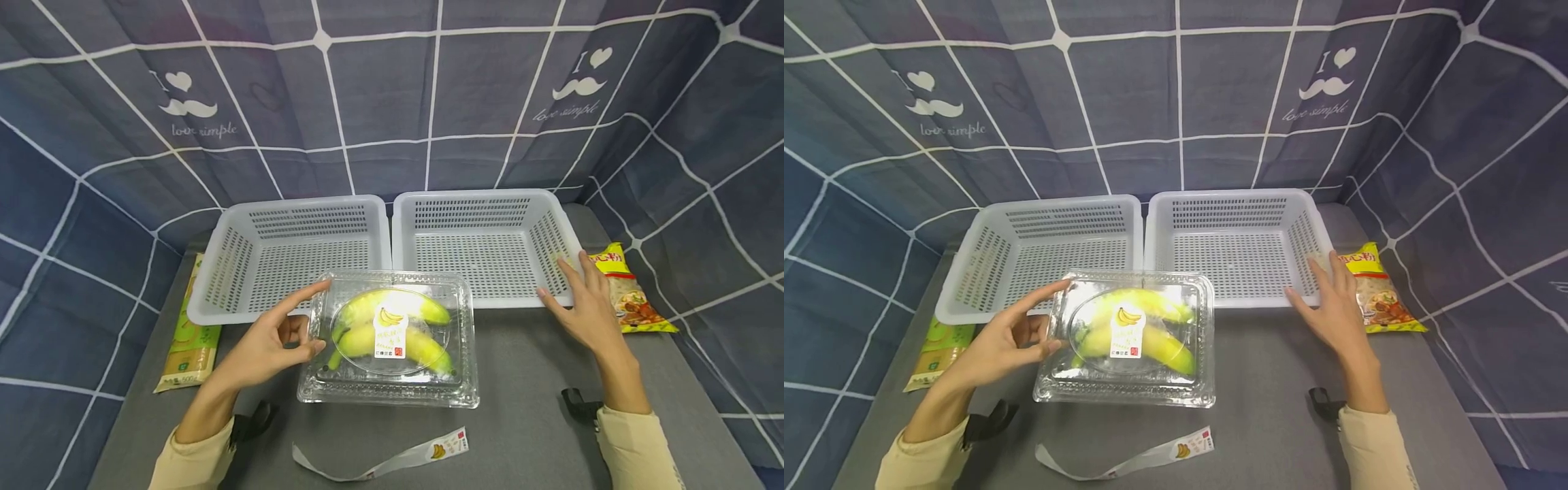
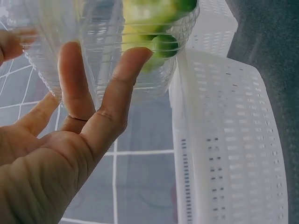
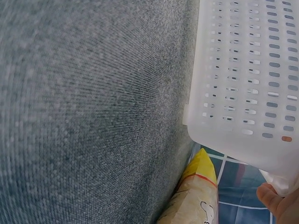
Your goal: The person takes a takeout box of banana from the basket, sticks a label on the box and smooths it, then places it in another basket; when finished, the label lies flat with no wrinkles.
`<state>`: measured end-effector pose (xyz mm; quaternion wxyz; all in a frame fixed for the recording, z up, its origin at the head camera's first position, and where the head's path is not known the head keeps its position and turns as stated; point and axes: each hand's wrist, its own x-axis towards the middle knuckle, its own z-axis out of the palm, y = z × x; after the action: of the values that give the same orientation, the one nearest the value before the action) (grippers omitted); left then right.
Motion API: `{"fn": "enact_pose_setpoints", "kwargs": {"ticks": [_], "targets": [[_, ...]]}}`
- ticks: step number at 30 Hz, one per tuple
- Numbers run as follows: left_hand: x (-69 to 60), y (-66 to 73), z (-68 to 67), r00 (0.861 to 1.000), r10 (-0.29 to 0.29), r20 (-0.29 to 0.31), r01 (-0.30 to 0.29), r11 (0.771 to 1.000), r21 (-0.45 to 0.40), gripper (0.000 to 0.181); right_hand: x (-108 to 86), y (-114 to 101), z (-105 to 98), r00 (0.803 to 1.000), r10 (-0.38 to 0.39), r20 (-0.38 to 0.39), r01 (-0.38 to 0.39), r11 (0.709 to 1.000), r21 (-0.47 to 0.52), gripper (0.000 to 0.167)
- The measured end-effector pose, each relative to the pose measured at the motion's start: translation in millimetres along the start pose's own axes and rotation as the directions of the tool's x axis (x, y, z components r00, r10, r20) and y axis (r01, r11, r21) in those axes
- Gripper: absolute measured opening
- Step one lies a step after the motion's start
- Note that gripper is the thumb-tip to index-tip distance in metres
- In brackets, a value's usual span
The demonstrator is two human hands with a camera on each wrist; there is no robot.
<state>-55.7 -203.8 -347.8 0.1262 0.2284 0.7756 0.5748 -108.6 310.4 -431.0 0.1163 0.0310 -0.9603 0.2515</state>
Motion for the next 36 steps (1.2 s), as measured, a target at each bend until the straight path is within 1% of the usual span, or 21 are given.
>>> {"fn": "enact_pose_setpoints", "kwargs": {"ticks": [3, 6, 9, 15, 18, 23, 29, 36], "targets": [[5.7, 1.2, 1.3, 1.0, 0.021, 0.004, -0.021, 1.0, 0.009, 0.084, 0.0, 0.6, 1.1, 1.0, -0.005, 0.002, 0.005, 1.0, 0.005, 0.073], [14.3, 1.6, 2.2, 0.999, 0.038, 0.011, -0.038, 0.999, 0.011, 0.083, -0.4, 0.7, 1.0, 1.0, -0.005, 0.001, 0.005, 1.0, 0.006, 0.074], [26.6, 1.7, 2.4, 0.999, 0.029, 0.014, -0.029, 1.0, 0.009, 0.084, -1.1, 0.7, 0.5, 1.0, -0.003, -0.002, 0.003, 1.0, 0.007, 0.073], [50.4, 2.2, -0.3, 1.0, -0.011, 0.024, 0.011, 1.0, 0.011, 0.083, 0.1, 0.7, 2.0, 1.0, -0.016, -0.008, 0.017, 1.0, 0.022, 0.072], [61.7, 2.2, -1.5, 0.999, -0.017, 0.035, 0.016, 1.0, 0.012, 0.084, 0.6, -0.3, 2.2, 1.0, -0.012, -0.007, 0.012, 1.0, 0.023, 0.072], [85.6, 7.4, -0.8, 0.999, -0.015, 0.047, 0.014, 1.0, 0.009, 0.084, -0.7, -2.0, 0.0, 1.0, 0.0, -0.006, 0.0, 1.0, 0.016, 0.072], [117.8, 14.6, 4.0, 0.997, -0.054, 0.062, 0.053, 0.998, 0.02, 0.083, -1.0, -0.9, -0.2, 1.0, 0.002, -0.018, -0.001, 1.0, 0.02, 0.072], [145.9, 14.0, 8.2, 0.997, -0.067, 0.047, 0.066, 0.998, 0.014, 0.081, -0.3, -0.4, 1.1, 1.0, 0.014, -0.003, -0.014, 1.0, 0.009, 0.073]]}}
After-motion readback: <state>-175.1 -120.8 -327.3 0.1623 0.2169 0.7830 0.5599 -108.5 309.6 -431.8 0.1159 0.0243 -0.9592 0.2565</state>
